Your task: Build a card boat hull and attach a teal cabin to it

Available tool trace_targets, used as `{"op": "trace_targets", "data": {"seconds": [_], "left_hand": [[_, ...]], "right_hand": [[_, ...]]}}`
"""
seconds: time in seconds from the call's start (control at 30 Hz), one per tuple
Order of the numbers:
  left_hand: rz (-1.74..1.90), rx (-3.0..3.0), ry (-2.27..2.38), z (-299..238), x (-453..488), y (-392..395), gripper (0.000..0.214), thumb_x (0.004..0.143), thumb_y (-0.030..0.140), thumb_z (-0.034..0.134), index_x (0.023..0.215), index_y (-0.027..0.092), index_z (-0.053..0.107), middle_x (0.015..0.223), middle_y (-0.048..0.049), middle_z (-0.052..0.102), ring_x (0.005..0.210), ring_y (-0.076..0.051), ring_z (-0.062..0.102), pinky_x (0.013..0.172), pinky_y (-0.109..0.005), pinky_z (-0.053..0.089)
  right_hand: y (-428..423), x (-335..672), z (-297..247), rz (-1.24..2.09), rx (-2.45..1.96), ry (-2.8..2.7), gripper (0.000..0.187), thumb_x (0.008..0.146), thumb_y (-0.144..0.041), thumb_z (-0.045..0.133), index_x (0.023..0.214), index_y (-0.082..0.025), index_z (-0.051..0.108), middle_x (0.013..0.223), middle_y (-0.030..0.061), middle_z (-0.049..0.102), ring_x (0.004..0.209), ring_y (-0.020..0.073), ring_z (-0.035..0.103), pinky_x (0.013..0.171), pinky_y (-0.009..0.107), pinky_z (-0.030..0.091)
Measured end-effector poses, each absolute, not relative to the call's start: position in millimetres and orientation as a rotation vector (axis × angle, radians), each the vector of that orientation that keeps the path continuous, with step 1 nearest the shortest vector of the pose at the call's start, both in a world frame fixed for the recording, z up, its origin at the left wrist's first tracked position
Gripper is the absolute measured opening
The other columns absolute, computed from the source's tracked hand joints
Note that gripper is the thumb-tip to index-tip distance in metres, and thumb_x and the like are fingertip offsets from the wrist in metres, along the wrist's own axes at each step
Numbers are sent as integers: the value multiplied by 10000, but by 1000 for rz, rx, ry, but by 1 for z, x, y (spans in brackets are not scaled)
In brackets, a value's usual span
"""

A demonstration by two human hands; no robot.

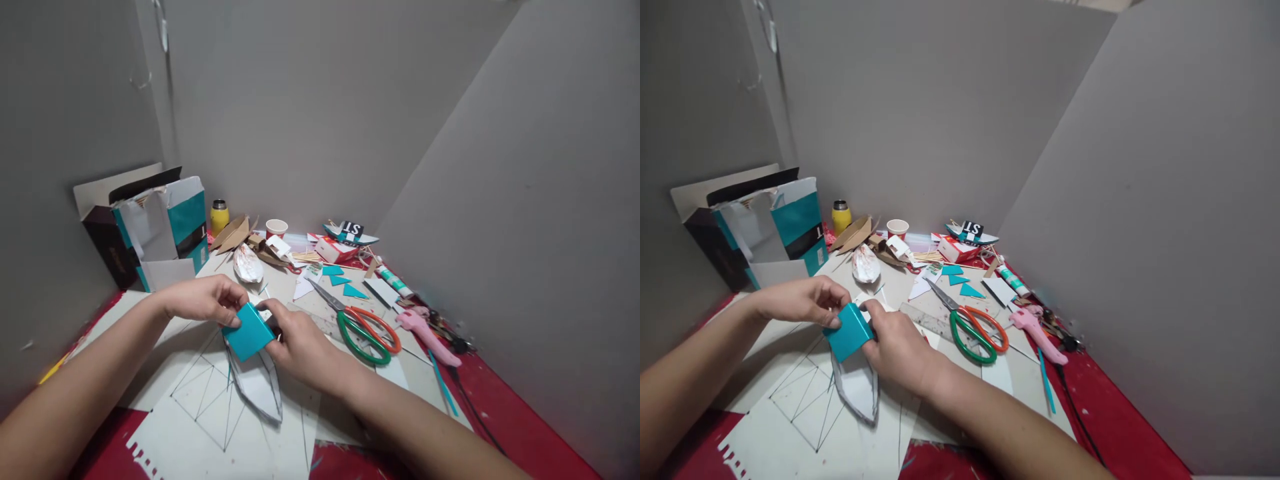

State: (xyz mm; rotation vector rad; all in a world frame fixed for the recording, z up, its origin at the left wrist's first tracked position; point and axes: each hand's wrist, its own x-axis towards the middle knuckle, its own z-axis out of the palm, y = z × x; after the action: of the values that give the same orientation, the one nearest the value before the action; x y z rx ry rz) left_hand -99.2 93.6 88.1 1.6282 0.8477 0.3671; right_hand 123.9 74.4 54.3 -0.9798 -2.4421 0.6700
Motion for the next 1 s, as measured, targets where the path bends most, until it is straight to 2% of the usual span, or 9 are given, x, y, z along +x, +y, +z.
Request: {"op": "trace_targets", "data": {"seconds": [0.23, 0.37, 0.53, 0.73, 1.0], "left_hand": [[311, 1671, 881, 81, -100, 98, 71, 699, 194, 723, 728, 150, 676, 628, 32, 598, 595, -105, 507, 596, -210, 405], [281, 1679, 905, 80, -99, 98, 69, 679, 193, 710, 713, 154, 665, 599, 41, 588, 572, -104, 505, 578, -212, 402], [234, 1690, 960, 76, -97, 99, 78, 654, 150, 679, 647, 162, 602, 540, 61, 538, 522, -96, 494, 536, -209, 395], [230, 1679, 1023, 73, -96, 99, 84, 646, 160, 656, 688, 177, 585, 593, 38, 612, 580, -136, 588, 583, -245, 454], [240, 1693, 1054, 67, -88, 101, 100, 618, 90, 593, 650, 177, 554, 582, 46, 605, 584, -133, 587, 577, -238, 453]], "right_hand": [[74, 122, 50, 728, -1039, -2484, 160, 781, -134, 567, 907, -196, 490, 740, 12, 618, 625, 146, 527, 597, 239, 381], [74, 120, 46, 636, -1001, -2484, 123, 758, -145, 582, 778, -196, 472, 708, -3, 550, 626, 136, 480, 587, 234, 347], [72, 116, 38, 675, -1074, -2490, 124, 761, -147, 564, 787, -199, 454, 671, -21, 533, 578, 120, 450, 544, 222, 293], [70, 115, 34, 586, -1114, -2555, 142, 764, -143, 568, 792, -200, 441, 698, -2, 546, 588, 126, 429, 548, 230, 271], [70, 116, 41, 560, -1186, -2599, 158, 760, -166, 581, 829, -198, 442, 701, 3, 548, 590, 132, 426, 543, 234, 262]]}}
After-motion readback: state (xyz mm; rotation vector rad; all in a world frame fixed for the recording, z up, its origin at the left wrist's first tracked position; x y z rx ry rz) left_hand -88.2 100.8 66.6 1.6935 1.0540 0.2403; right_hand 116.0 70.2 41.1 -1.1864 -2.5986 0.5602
